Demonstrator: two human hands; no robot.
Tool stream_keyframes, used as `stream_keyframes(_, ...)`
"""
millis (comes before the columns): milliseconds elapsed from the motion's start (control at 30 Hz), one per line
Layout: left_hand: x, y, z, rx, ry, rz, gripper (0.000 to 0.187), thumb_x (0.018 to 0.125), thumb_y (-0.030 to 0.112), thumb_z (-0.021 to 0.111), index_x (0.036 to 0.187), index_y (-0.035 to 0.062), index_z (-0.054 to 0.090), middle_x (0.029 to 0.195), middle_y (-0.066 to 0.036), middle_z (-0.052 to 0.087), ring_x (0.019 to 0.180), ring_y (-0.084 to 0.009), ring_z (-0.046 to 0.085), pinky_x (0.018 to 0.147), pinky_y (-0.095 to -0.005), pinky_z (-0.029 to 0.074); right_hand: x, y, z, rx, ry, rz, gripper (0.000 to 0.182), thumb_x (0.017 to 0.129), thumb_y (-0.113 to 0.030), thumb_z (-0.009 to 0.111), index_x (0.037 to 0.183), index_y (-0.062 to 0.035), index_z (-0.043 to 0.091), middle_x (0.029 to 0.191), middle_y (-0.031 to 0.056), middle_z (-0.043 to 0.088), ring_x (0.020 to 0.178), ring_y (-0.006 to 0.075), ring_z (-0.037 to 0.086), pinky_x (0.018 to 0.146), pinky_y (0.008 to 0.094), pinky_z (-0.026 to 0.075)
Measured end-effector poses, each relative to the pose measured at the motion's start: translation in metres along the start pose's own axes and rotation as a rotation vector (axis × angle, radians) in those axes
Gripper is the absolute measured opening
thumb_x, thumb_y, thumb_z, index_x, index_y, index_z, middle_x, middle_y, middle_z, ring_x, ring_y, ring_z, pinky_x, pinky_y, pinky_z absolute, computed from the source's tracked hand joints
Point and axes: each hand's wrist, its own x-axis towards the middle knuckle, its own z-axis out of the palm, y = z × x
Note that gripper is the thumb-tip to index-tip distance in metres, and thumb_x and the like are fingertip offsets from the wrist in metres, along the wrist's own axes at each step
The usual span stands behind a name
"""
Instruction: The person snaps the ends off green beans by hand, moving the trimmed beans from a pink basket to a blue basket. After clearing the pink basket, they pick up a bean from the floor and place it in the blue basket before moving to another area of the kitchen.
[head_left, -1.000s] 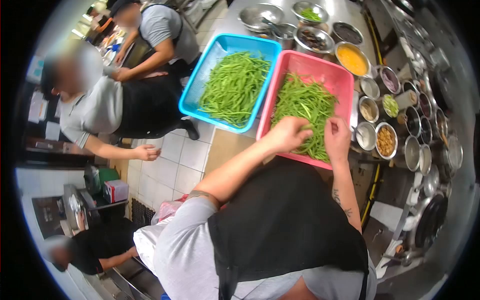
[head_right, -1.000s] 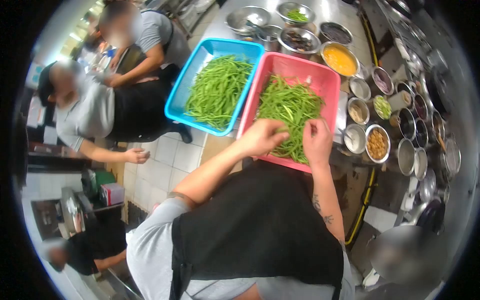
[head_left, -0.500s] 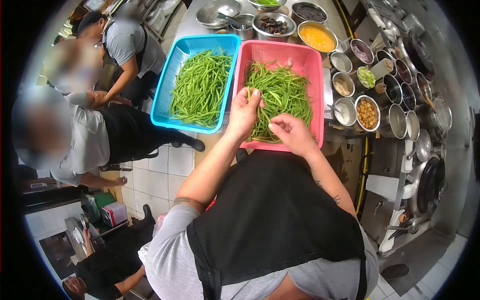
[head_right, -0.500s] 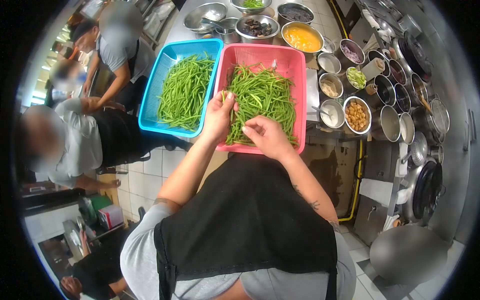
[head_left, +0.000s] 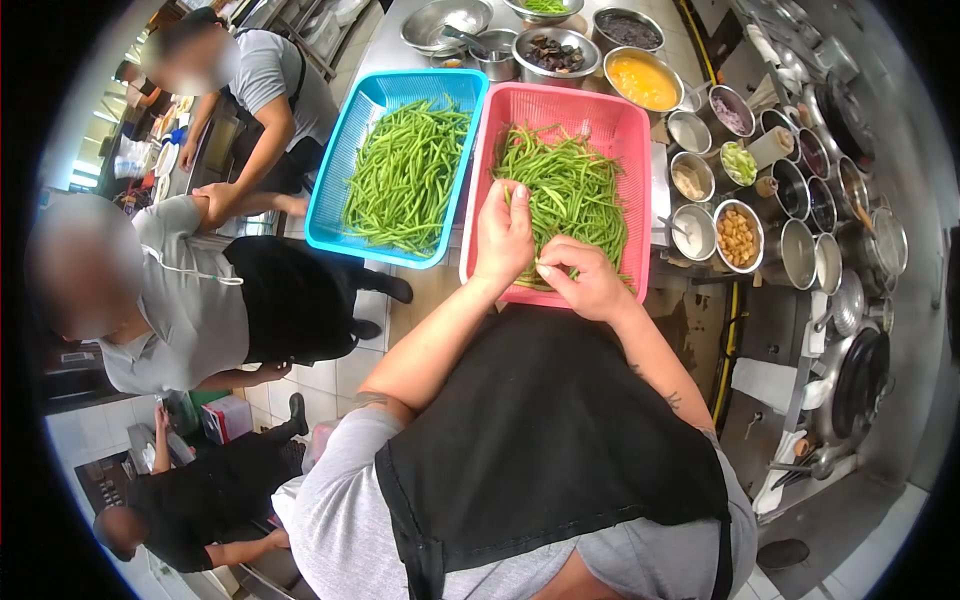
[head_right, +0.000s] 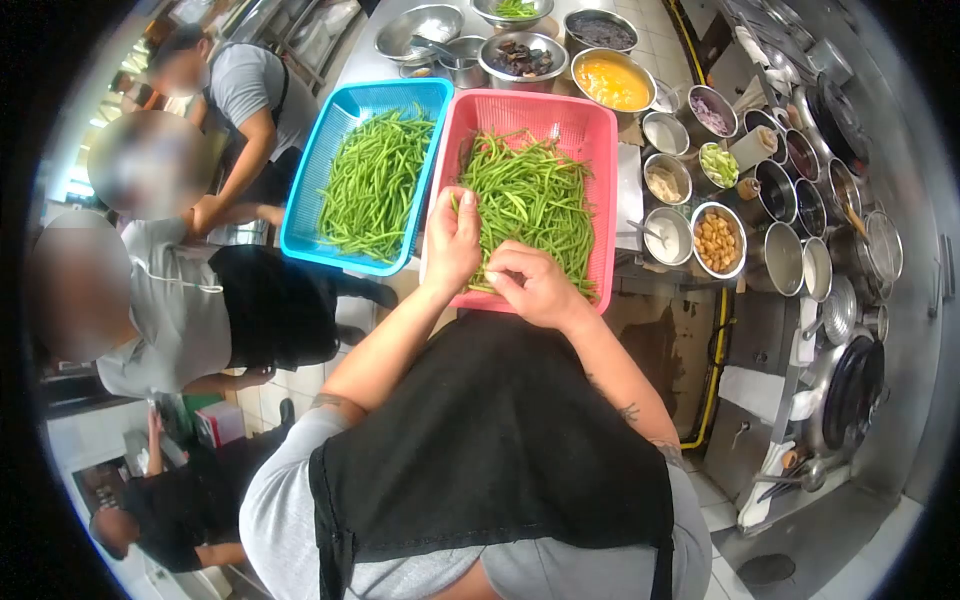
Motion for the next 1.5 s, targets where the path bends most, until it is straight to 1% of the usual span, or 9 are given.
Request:
stream_keyframes(167,-0.008,-0.002,0.002,0.308,0.059,0.106,0.020,0.107,0.020,0.048,0.097,0.0025,0.054,0.070,-0.003,0.051,0.061,-0.0113,0.044,0.056,-0.0293,0.040,-0.008,0.017,0.003,-0.130,-0.010,0.022,0.003,0.086,-0.003,0.065,0.086,-0.0016,0.063,0.079,0.0092,0.058,0.068,0.0218,0.059,0.063,0.0326,0.047)
stream_keyframes(200,-0.009,0.002,0.001,0.275,0.071,0.101,0.016,0.104,0.018,0.051,0.099,0.0020,0.054,0.069,-0.021,0.058,0.065,-0.0405,0.059,0.057,-0.0457,0.043,-0.010,0.025,0.005,-0.175,0.064,0.070,0.003,0.086,-0.004,0.065,0.086,-0.0014,0.063,0.080,0.0100,0.059,0.068,0.0230,0.060,0.063,0.0331,0.048)
stream_keyframes(733,-0.009,-0.010,-0.008,0.008,0.119,-0.006,0.019,0.107,0.022,0.048,0.101,0.0055,0.055,0.067,0.005,0.046,0.058,-0.0029,0.039,0.052,-0.0226,0.033,-0.003,0.021,0.007,-0.231,0.036,0.184,0.024,0.090,-0.014,0.067,0.108,0.0013,0.068,0.089,0.0129,0.065,0.074,0.0263,0.065,0.069,0.0352,0.052)
stream_keyframes(833,-0.007,-0.008,-0.011,0.281,0.264,0.153,0.026,0.105,0.028,0.051,0.101,0.0042,0.058,0.082,-0.012,0.055,0.077,-0.0234,0.055,0.074,-0.0388,0.048,0.001,0.022,0.011,-0.235,-0.016,0.172,0.022,0.087,-0.014,0.070,0.102,0.0025,0.068,0.088,0.0138,0.064,0.075,0.0275,0.064,0.069,0.0353,0.051)
stream_keyframes(900,-0.009,0.010,-0.013,0.165,0.208,-0.074,0.027,0.106,0.026,0.048,0.098,0.0016,0.052,0.085,-0.019,0.051,0.080,-0.0329,0.053,0.076,-0.0445,0.045,0.003,0.022,0.015,-0.206,-0.001,0.135,0.017,0.087,-0.008,0.070,0.098,0.0040,0.067,0.086,0.0137,0.064,0.074,0.0256,0.064,0.067,0.0334,0.050)
stream_keyframes(1033,-0.008,-0.003,-0.014,0.037,0.271,-0.073,0.022,0.102,0.025,0.056,0.099,0.0041,0.058,0.070,-0.004,0.050,0.064,-0.0123,0.045,0.057,-0.0323,0.039,0.005,0.024,0.025,-0.113,0.012,0.136,0.014,0.089,-0.002,0.067,0.103,0.0030,0.066,0.089,0.0069,0.062,0.073,0.0131,0.059,0.064,0.0263,0.048)
stream_keyframes(1300,-0.018,0.013,-0.021,0.079,0.146,-0.009,0.017,0.100,0.018,0.058,0.098,0.0012,0.057,0.068,-0.010,0.052,0.060,-0.0165,0.048,0.055,-0.0345,0.040,0.004,0.032,0.024,0.078,0.045,0.259,0.013,0.093,-0.002,0.063,0.105,0.0030,0.065,0.087,0.0005,0.060,0.071,0.0053,0.053,0.063,0.0216,0.044)
stream_keyframes(1333,-0.017,0.011,-0.019,0.110,0.177,0.081,0.015,0.098,0.016,0.058,0.099,0.0018,0.056,0.059,-0.018,0.054,0.053,-0.0327,0.057,0.050,-0.0428,0.039,0.004,0.032,0.024,0.062,0.031,0.267,0.011,0.093,-0.002,0.063,0.103,0.0031,0.065,0.085,0.0002,0.060,0.070,0.0051,0.053,0.062,0.0216,0.044)
stream_keyframes(1500,-0.023,0.021,-0.015,0.109,0.155,0.125,0.012,0.099,0.015,0.057,0.101,0.0025,0.055,0.064,-0.019,0.054,0.059,-0.0378,0.057,0.054,-0.0446,0.040,0.002,0.033,0.026,0.004,0.166,0.281,0.005,0.093,-0.002,0.062,0.093,0.0028,0.063,0.080,-0.0002,0.059,0.068,0.0050,0.053,0.061,0.0224,0.044)
